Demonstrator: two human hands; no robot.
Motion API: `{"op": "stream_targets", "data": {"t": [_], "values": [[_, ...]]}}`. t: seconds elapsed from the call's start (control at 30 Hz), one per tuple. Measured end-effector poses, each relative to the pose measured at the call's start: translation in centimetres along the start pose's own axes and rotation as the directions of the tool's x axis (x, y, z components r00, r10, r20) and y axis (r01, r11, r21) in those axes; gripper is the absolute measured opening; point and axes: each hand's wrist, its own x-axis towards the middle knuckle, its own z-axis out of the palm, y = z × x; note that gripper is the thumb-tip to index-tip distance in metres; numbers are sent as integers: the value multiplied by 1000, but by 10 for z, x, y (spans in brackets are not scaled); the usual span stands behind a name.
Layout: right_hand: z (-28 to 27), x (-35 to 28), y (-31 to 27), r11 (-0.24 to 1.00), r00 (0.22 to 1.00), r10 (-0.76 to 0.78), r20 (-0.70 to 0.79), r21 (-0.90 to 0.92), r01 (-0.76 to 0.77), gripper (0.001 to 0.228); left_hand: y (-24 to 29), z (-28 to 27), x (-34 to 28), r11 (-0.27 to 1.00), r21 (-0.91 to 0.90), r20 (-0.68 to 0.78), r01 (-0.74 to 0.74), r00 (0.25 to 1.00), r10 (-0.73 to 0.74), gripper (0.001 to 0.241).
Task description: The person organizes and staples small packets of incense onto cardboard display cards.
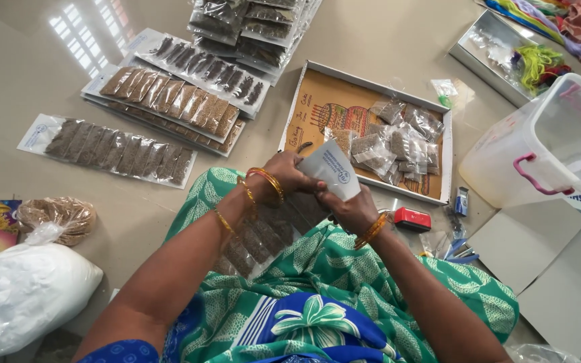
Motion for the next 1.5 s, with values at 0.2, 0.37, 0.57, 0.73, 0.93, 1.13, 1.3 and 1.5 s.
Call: {"op": "stream_targets", "data": {"t": [0.2, 0.37, 0.57, 0.73, 0.93, 1.13, 1.3, 1.5], "values": [[-43, 42, 34, 785, 940, 85, 332, 558, -268, 41, 8, -29, -1, 990, -112, 30, 88, 996, -85, 78], [-47, 57, 126, 682, 959, 266, 96, 685, -258, 41, -6, -63, -2, 972, -217, -21, 91, 995, -97, 81], [14, 70, 176, 906, 999, 14, -40, -423, -29, 39, -23, -63, 7, 933, -322, -34, 160, 983, -181, 69], [39, 72, 146, 856, 913, 404, -60, -328, -400, 43, -44, -56, 21, 929, -331, -28, 165, 982, -185, 62], [29, 61, 123, 879, 975, 200, -99, -420, -223, 29, -44, -55, 20, 916, -344, 1, 207, 976, -220, 60], [37, 69, 137, 753, 991, -107, 82, -644, 135, 33, -60, -47, 32, 920, -337, -14, 202, 976, -219, 59], [24, 70, 128, 772, 968, 251, 29, -610, -182, 52, -60, -41, 39, 944, -259, 6, 206, 977, -211, 55], [13, 58, 189, 879, 953, 212, -219, -383, -283, 41, -71, -34, 38, 940, -275, 14, 202, 979, -206, 54]]}}
